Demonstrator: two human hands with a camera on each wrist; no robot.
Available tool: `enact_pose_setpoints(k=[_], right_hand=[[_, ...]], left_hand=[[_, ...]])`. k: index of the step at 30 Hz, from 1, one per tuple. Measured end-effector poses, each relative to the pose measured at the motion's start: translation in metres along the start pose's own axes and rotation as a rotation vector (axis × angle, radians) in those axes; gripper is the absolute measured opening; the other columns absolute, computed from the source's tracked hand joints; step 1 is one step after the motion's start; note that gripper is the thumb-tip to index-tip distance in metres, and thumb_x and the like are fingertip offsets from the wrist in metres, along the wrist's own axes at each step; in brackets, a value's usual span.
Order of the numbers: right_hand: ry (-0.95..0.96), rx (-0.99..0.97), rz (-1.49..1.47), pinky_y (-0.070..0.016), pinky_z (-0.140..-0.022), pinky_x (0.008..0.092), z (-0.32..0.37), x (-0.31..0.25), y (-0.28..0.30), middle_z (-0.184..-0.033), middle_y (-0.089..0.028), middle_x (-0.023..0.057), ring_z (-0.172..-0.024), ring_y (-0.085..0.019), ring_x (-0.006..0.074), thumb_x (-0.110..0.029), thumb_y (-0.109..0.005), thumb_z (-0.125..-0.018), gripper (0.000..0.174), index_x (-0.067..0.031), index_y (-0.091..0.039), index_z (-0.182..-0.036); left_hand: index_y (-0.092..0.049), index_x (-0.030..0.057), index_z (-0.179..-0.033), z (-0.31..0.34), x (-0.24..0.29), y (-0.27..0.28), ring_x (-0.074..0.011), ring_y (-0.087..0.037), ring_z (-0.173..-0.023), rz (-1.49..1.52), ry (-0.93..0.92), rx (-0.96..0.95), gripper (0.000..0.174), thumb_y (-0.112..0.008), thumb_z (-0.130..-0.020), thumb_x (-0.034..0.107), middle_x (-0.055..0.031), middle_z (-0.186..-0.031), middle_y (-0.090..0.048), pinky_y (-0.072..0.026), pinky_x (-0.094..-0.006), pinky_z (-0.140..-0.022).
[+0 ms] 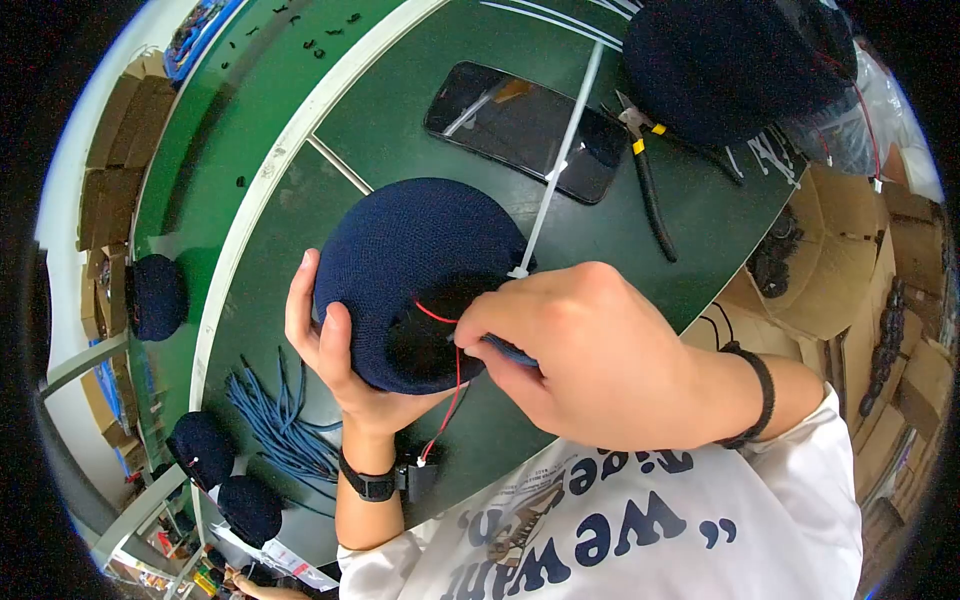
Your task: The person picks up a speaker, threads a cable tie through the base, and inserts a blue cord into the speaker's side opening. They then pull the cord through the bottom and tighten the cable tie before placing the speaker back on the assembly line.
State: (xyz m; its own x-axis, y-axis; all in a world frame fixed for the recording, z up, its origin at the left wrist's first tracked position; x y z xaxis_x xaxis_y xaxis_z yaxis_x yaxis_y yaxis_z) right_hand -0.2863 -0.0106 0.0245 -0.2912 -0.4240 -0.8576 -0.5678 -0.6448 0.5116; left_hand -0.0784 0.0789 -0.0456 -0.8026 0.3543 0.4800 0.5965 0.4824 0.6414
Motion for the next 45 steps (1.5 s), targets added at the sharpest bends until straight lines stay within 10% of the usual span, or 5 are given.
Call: enact_pose_setpoints(k=[24, 35, 45], right_hand=[[-0.040, 0.081, 0.136, -0.0562, -0.060, 0.0451, 0.007, -0.014, -0.018, -0.084, -0.068, 0.0143, -0.068, -0.068, 0.0362, -0.001, -0.074, -0.088, 0.017, -0.0036, -0.067, -0.102], [0.066, 0.501, -0.030, -0.0349, -0.050, 0.0213, 0.013, 0.008, 0.025, -0.073, -0.066, 0.0007, -0.054, -0.051, 0.0035, 0.004, -0.069, -0.091, 0.015, -0.0014, -0.078, -0.102], [-0.041, 0.163, -0.268, -0.0449, -0.053, 0.0241, 0.009, 0.063, -0.032, -0.075, -0.069, 0.0056, -0.059, -0.059, 0.0056, -0.001, -0.069, -0.097, 0.009, -0.0002, -0.076, -0.103]], left_hand=[[-0.038, 0.0178, -0.160, 0.000, -0.004, -0.005, -0.0502, -0.044, -0.143, 0.034, 0.008, 0.052, 0.127, -0.101, -0.057, 0.058, -0.0338, -0.157, -0.039, -0.0409, -0.0604, -0.114], [-0.042, 0.0140, -0.157, -0.004, -0.011, 0.011, -0.0490, -0.045, -0.143, 0.090, 0.036, 0.184, 0.124, -0.105, -0.053, 0.039, -0.0281, -0.156, -0.037, -0.0452, -0.0589, -0.115], [-0.038, -0.0066, -0.154, -0.128, -0.171, 0.024, -0.0392, -0.054, -0.135, -0.103, 0.611, 0.541, 0.127, -0.104, -0.054, 0.037, -0.0272, -0.146, -0.052, -0.0438, -0.0474, -0.116]])
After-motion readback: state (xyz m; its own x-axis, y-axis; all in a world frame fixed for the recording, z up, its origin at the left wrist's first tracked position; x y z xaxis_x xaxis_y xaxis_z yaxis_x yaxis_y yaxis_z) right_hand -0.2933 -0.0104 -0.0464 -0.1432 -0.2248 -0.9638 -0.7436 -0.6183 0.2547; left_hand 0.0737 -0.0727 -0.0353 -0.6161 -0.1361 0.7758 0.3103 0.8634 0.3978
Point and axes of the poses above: each hand's wrist, its own z-axis away from the middle knuckle, its own y-axis out of the back of the hand, x = y × z, the point moved 1 cm from there along -z, towards the middle knuckle
